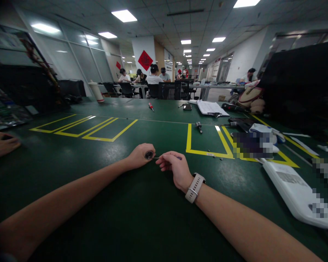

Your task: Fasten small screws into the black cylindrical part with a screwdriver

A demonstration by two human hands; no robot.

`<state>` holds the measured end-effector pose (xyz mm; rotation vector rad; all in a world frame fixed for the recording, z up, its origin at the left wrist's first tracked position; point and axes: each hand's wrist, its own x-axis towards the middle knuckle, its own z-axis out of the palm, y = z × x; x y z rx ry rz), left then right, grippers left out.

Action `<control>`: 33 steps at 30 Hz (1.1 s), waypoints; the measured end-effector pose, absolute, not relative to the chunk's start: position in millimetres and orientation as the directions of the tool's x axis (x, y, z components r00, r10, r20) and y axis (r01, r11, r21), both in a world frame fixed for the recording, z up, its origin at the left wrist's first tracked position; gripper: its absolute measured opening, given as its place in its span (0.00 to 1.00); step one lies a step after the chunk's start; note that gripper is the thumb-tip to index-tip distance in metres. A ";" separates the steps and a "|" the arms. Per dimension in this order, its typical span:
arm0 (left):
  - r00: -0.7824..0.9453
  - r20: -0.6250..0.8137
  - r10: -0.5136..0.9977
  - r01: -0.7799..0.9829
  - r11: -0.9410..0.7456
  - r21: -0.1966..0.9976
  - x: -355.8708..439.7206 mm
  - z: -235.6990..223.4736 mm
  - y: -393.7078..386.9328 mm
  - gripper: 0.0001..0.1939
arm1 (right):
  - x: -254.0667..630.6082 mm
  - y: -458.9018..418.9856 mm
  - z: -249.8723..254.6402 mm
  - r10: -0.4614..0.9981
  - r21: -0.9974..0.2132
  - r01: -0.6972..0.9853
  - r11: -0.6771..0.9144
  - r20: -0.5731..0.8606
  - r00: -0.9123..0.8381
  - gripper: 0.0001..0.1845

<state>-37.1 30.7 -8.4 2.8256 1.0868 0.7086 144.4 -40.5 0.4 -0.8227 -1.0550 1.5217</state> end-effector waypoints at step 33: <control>0.574 0.383 0.724 0.676 -0.682 0.277 -34.6 -3.3 24.6 0.04 | 143.6 -44.7 -0.9 0.924 -0.973 -0.183 0.138 0.193 -0.329 0.09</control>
